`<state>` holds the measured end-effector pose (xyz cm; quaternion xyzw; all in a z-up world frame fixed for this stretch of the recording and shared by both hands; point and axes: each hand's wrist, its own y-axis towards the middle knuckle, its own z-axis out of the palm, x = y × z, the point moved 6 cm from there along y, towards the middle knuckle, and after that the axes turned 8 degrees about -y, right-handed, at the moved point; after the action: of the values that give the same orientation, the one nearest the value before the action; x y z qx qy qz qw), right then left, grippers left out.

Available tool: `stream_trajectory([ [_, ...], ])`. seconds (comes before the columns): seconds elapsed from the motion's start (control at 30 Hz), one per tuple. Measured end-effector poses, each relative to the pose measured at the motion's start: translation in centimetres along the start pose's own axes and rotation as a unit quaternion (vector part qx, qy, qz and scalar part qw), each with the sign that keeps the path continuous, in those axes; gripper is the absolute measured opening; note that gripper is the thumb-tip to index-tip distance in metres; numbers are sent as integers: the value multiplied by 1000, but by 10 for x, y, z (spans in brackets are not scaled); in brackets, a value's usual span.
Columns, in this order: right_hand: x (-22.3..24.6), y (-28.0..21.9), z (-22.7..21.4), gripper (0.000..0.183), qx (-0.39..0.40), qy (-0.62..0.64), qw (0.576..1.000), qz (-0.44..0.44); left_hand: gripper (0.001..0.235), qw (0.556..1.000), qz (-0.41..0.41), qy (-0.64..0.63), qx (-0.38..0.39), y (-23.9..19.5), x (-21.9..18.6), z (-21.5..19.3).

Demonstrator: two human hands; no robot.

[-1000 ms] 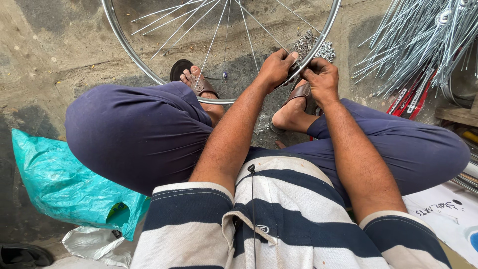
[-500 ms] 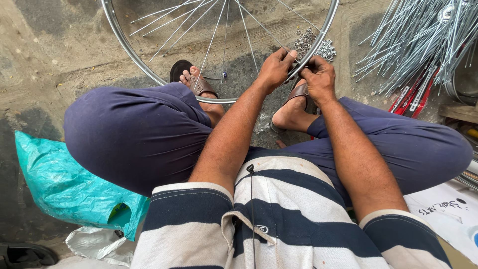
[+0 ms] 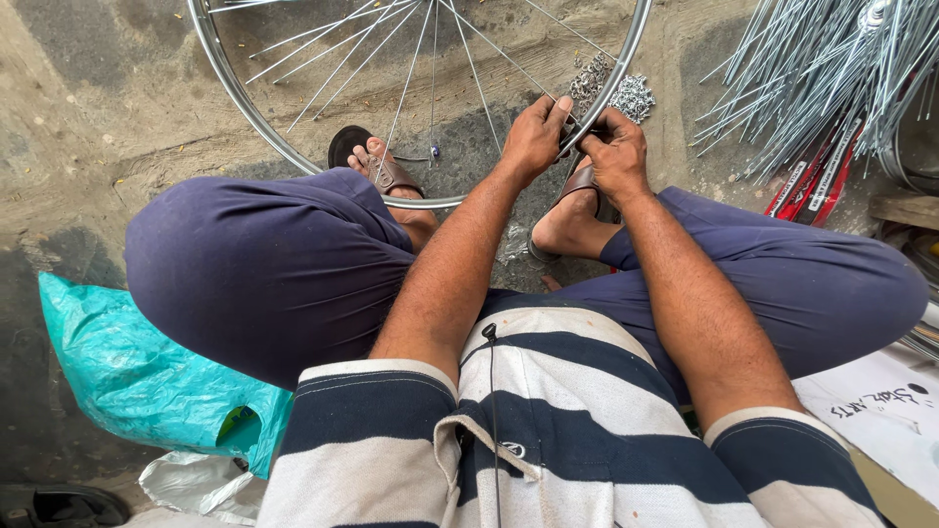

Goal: The person sits on the ground and laces a bicycle wheel by inserting spokes into the rim and hub, then securing them with nipples. The person handles the wheel, spokes, and nipples by hand.

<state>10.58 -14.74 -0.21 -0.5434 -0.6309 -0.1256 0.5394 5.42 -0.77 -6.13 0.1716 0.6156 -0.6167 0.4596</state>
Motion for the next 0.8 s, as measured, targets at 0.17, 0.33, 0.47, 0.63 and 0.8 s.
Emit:
stream_trajectory([
  [0.17, 1, 0, 0, 15, -3, -49, 999, 17, 48, 1000, -26, -3, -4, -3, 2, 1],
  [0.33, -2, -1, 0, 16, -3, -36, 999, 7, 44, 999, -31, -7, -11, -2, 0, -1],
  [0.47, -4, 0, -3, 13, -17, 18, 1000, -18, 43, 1000, -29, -12, -3, 3, -3, -1],
  [0.63, -3, 4, -5, 9, -16, 87, 995, -37, 28, 980, -40, -179, 79, 15, 6, 8],
  [0.8, -9, 5, -7, 11, -29, 59, 997, -36, 19, 964, -13, -228, 134, 13, 2, 13],
])
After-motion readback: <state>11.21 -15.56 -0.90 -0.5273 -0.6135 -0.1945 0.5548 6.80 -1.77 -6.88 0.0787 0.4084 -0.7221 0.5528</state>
